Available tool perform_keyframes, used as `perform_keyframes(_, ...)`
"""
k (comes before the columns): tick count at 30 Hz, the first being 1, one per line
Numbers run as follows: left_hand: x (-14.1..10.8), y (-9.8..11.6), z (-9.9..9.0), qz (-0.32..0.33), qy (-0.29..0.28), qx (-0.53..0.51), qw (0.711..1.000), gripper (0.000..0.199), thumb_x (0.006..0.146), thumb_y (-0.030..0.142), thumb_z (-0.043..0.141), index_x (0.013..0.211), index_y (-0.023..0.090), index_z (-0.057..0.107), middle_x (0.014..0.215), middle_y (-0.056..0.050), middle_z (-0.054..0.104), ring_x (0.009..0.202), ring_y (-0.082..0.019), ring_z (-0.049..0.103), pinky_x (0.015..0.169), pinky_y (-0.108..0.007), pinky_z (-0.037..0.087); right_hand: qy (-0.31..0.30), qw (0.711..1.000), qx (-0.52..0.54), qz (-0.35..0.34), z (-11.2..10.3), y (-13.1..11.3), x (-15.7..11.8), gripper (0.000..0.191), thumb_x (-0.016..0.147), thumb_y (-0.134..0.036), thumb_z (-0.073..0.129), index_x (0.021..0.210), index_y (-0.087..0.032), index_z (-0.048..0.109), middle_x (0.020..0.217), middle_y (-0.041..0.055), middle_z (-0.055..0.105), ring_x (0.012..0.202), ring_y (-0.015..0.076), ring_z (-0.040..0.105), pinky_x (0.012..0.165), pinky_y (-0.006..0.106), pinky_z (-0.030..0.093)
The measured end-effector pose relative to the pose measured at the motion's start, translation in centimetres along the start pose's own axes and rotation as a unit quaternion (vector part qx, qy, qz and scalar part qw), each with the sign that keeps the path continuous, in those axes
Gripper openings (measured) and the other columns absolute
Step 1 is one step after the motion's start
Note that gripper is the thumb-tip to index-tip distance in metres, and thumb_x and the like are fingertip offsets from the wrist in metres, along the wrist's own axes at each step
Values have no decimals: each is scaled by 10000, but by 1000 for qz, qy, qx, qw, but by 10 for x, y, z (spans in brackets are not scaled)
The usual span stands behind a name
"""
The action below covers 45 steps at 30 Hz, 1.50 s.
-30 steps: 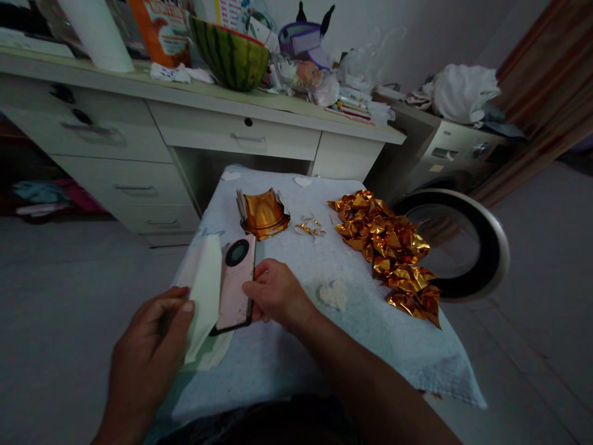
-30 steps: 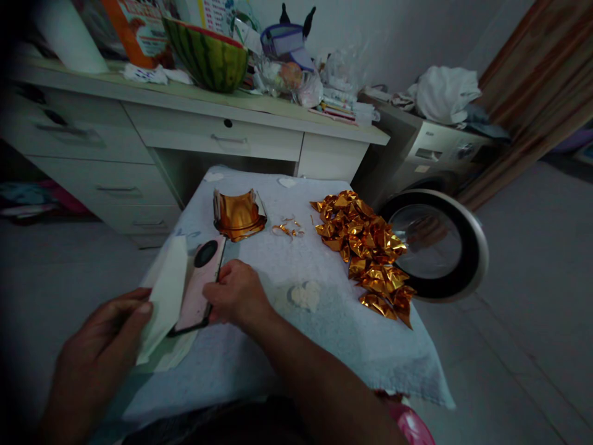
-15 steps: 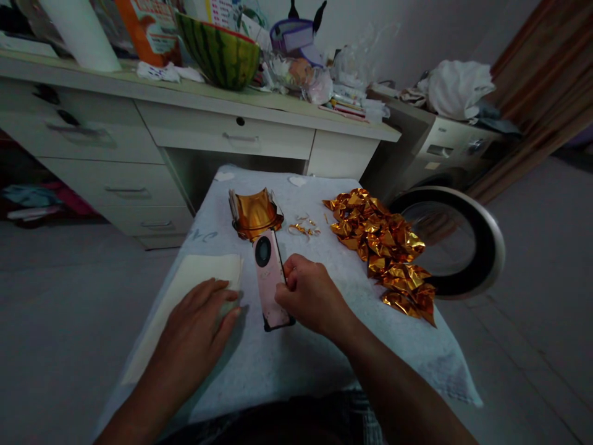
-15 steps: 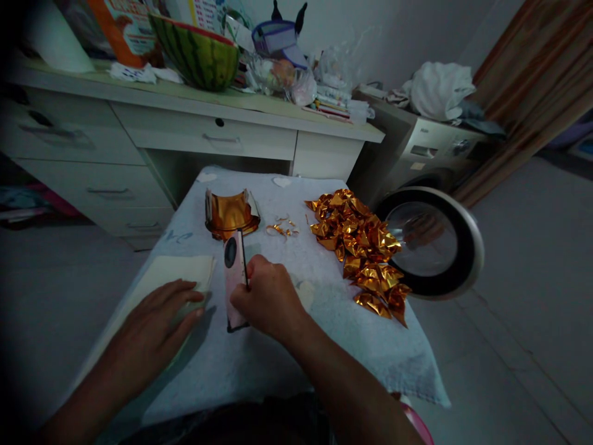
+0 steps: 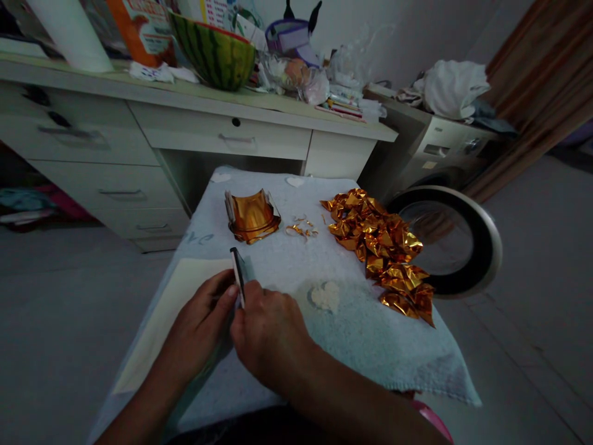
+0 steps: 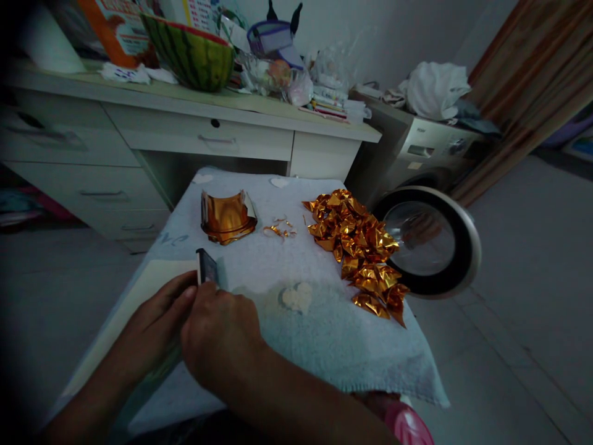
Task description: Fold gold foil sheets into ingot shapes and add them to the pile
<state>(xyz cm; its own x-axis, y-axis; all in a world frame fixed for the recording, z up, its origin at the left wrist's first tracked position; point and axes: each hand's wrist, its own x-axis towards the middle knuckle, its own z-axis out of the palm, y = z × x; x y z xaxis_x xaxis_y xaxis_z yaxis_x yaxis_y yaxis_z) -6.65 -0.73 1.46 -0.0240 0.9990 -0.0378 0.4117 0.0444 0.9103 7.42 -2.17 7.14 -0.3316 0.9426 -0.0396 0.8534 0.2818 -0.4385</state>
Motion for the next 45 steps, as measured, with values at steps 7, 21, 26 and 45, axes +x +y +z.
perform_keyframes(7,-1,2,-1,-10,8,-2,1000,578,871,571,497,1327,217,531,1242,-105,651,1076,-281,644,955,-423,494,4,998,58,-9,2,7,-7,298,914,-357,515,1095,-135,597,851,111,729,742,254,695,633,322,495)
perform_keyframes(21,-4,1,2,-36,22,8,999,632,863,594,502,1385,236,488,1323,-103,604,1144,-299,609,1019,-460,450,62,984,166,-18,28,50,-3,209,858,-93,473,960,-156,645,924,59,630,898,166,562,844,281,429)
perform_keyframes(26,-3,3,2,-28,27,18,999,634,864,580,502,1385,220,492,1297,-109,621,1130,-304,618,1004,-448,467,90,980,172,-41,38,55,1,223,854,-85,460,981,-154,630,972,71,607,964,186,519,930,335,405)
perform_keyframes(45,-5,5,-4,-43,3,5,999,597,870,565,512,1369,237,511,1163,-82,693,935,-255,691,822,-353,563,124,957,259,-51,26,47,-13,38,828,-157,580,859,-178,577,896,34,579,927,179,527,847,309,412)
